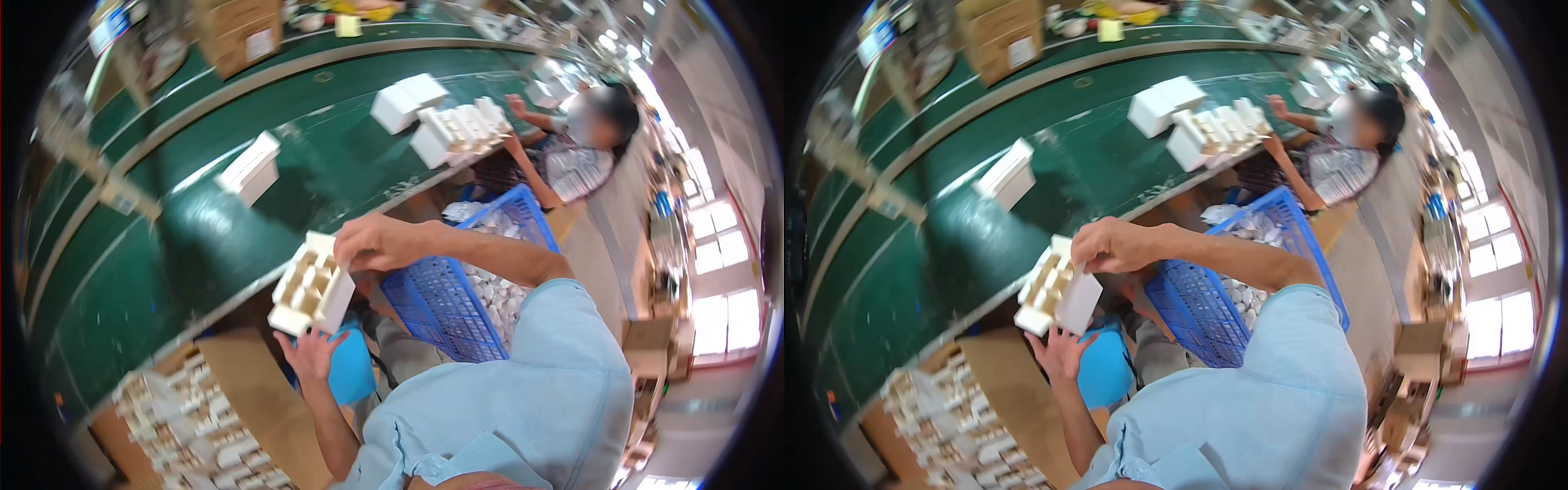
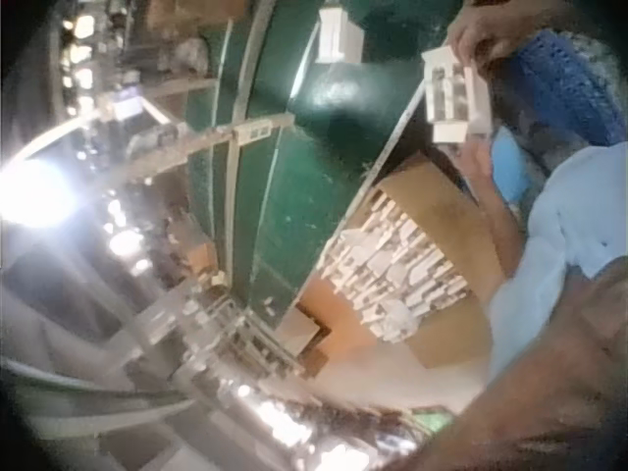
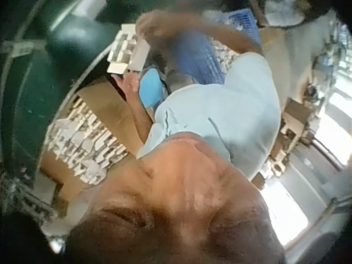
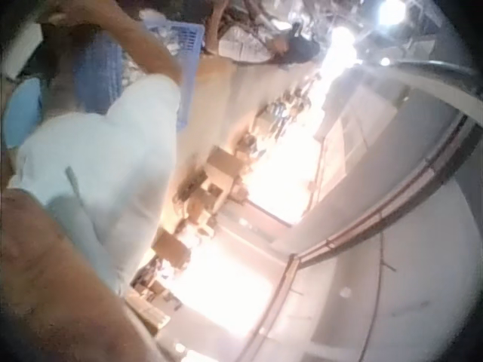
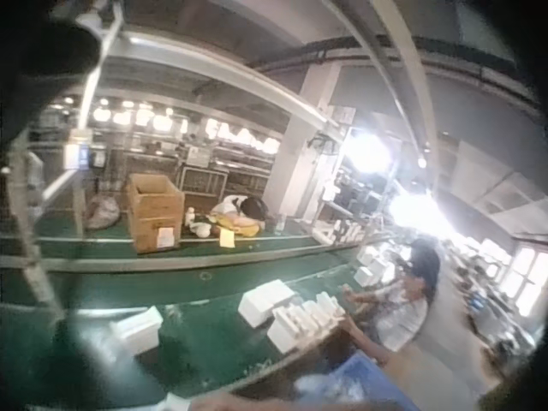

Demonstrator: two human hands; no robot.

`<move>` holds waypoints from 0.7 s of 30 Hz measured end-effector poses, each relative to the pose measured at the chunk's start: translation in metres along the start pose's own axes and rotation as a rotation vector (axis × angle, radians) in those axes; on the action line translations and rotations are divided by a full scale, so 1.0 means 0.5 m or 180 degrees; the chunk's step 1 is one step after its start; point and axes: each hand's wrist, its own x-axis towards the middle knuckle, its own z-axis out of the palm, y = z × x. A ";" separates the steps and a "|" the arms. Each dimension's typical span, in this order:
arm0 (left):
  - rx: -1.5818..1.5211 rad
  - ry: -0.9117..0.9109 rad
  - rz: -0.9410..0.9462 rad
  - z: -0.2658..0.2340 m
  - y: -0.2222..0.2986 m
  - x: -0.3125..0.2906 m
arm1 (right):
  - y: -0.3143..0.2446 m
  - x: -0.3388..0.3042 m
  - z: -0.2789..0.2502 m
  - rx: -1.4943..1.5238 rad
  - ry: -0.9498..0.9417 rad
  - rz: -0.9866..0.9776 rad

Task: Packing cardboard boxes with white inserts into a larger shipping container on a factory assembly line.

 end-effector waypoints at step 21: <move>0.0277 0.1646 0.4580 -0.036 0.197 -0.469 | -0.293 0.306 0.756 0.2883 -0.0452 0.1635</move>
